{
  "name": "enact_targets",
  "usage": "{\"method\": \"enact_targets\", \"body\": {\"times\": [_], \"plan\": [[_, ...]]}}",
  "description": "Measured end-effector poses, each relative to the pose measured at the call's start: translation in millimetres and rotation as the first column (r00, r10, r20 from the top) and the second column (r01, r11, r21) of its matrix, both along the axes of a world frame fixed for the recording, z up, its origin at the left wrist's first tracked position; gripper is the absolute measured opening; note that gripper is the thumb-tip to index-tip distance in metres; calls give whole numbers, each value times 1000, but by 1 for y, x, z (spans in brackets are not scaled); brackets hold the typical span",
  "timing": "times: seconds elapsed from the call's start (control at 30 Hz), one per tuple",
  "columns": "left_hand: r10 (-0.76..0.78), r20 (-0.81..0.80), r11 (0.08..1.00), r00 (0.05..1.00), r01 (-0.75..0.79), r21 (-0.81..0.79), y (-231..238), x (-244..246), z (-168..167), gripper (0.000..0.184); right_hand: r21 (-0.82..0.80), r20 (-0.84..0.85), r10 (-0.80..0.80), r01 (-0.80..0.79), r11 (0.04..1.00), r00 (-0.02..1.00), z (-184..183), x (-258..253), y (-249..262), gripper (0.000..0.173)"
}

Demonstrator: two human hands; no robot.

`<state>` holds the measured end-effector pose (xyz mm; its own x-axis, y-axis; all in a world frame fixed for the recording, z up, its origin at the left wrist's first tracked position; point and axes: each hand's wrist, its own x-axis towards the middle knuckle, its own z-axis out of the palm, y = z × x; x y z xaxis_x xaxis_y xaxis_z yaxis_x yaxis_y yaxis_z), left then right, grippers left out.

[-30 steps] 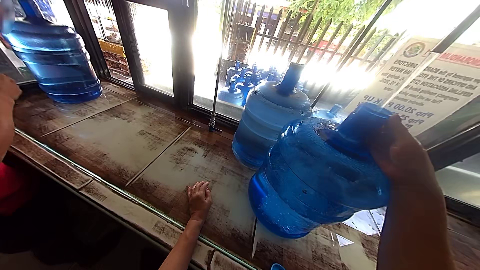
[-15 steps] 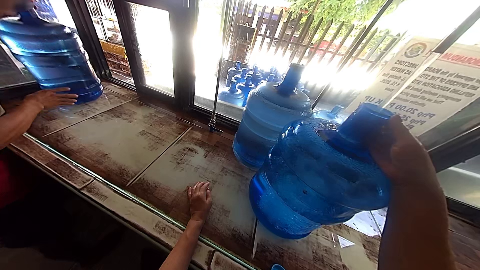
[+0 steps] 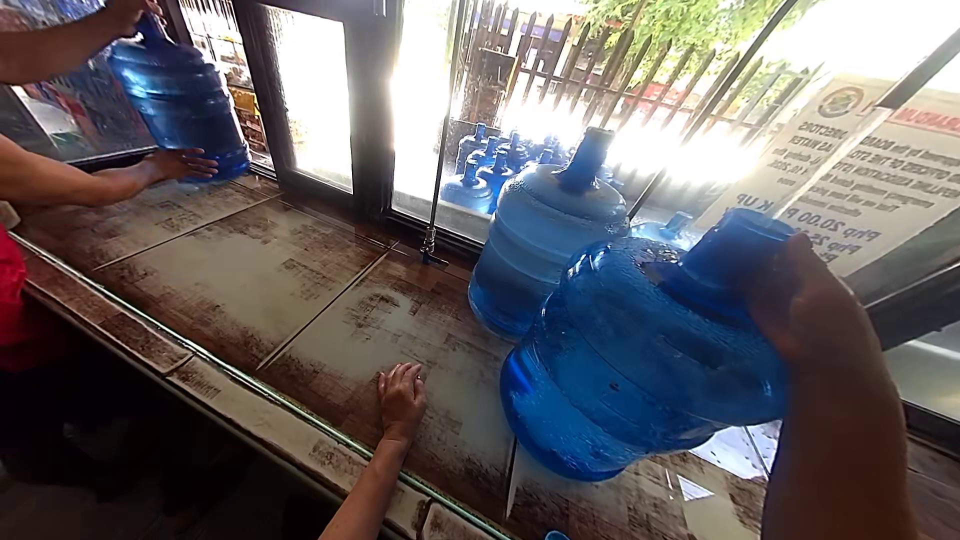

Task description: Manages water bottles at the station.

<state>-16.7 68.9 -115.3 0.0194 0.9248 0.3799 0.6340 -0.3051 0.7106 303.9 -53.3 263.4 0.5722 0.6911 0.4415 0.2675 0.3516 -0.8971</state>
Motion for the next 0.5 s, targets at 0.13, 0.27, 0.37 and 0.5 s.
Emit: {"method": "enact_targets", "body": {"times": [0.13,0.27,0.37,0.5], "plan": [[-2,4,1000,1000,2,-2,0,0,1,32,0,-13,-3,3,1000,1000,0,-1,0,34],[-3,4,1000,1000,3,-3,0,0,2,32,-12,-15,-8,8,1000,1000,1,-1,0,33],[-1,9,1000,1000,1,2,0,0,2,31,-23,-7,-7,7,1000,1000,1,0,0,33],[4,8,1000,1000,-5,16,0,0,1,31,-21,-8,-7,7,1000,1000,0,2,0,35]]}}
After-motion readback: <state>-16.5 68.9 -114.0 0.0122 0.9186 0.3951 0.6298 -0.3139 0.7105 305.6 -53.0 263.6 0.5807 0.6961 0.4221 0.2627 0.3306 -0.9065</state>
